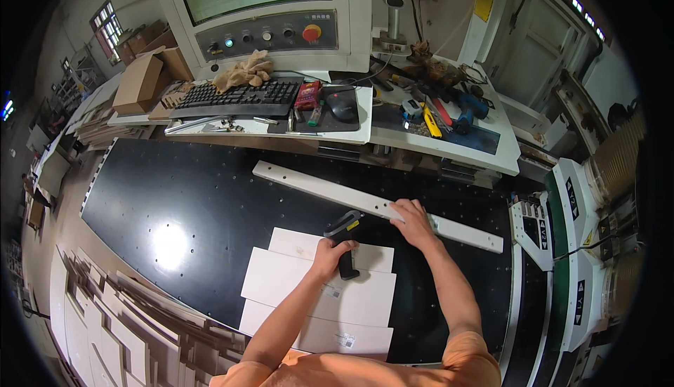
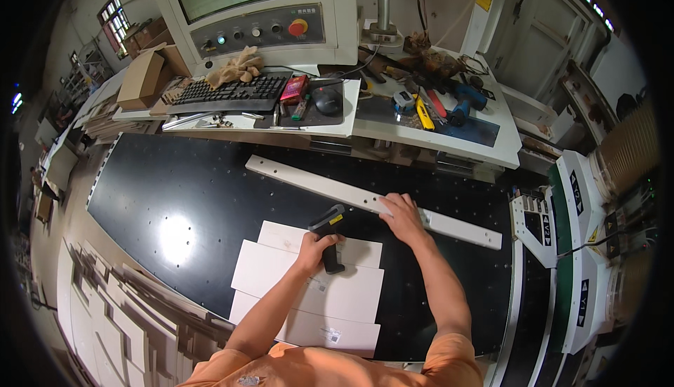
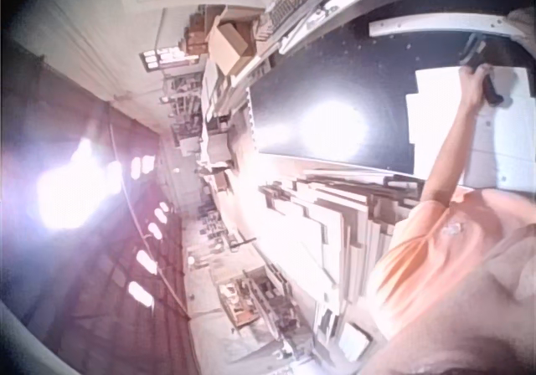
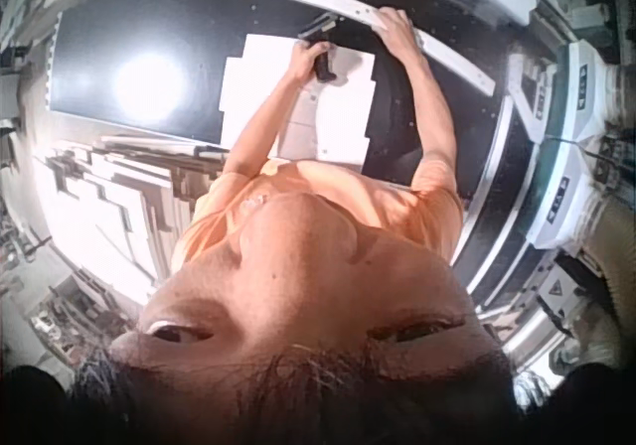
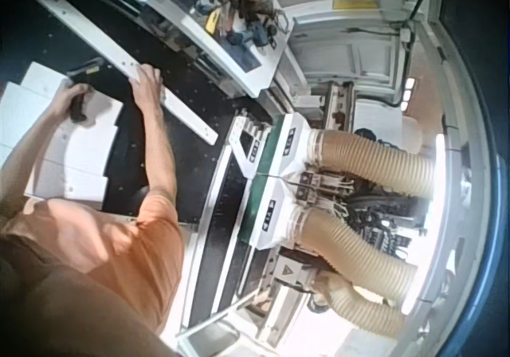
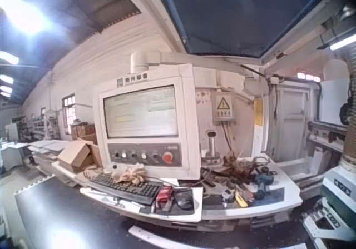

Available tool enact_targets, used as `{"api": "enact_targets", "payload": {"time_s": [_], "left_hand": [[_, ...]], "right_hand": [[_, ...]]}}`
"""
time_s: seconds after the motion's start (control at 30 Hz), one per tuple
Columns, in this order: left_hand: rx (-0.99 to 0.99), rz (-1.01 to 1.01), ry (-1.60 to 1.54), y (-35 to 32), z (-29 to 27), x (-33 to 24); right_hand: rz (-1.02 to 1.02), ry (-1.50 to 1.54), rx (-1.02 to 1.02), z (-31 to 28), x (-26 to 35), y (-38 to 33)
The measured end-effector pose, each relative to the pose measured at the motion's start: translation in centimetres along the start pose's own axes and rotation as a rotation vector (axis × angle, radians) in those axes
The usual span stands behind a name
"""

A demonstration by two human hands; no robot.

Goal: The person scans white rectangular panels with a handheld barcode scanner and uses a yellow tool to mark or deburr edges. They repeatedly pick up panels from a table, scan them, and place them into stacks on the floor, then return to the table to continue the cycle.

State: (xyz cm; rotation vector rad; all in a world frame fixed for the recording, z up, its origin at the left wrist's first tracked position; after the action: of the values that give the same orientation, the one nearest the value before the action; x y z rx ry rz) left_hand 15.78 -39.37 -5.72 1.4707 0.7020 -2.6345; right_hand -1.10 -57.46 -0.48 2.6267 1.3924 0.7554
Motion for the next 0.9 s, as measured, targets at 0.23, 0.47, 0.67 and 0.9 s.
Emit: {"api": "enact_targets", "payload": {"time_s": [0.23,0.47,0.67,0.9], "left_hand": [[-0.049,0.042,0.05,-2.2,-0.2,-1.2],[-0.399,0.185,-0.048,-8.9,-5.4,-1.1],[-0.404,0.24,0.0,-11.3,-8.6,-1.0],[-0.358,0.234,0.021,-11.1,-8.9,-1.0]], "right_hand": [[0.0,0.041,0.135,-0.9,9.8,-4.5],[-0.136,0.4,0.39,3.5,13.9,-4.7],[-0.326,0.041,0.314,5.7,13.3,-0.3],[-0.256,-0.078,0.144,2.0,4.9,-1.3]]}}
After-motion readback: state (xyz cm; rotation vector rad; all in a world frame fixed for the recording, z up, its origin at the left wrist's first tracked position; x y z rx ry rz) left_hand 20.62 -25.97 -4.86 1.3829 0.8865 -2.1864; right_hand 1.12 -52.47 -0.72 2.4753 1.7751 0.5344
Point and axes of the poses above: each hand's wrist, its own y-axis towards the middle knuckle, its own z-axis out of the palm, x = y × z, the point moved 6 cm from there along y, towards the middle knuckle, and after that the axes turned 3 degrees about -y, right-handed, at the moved point
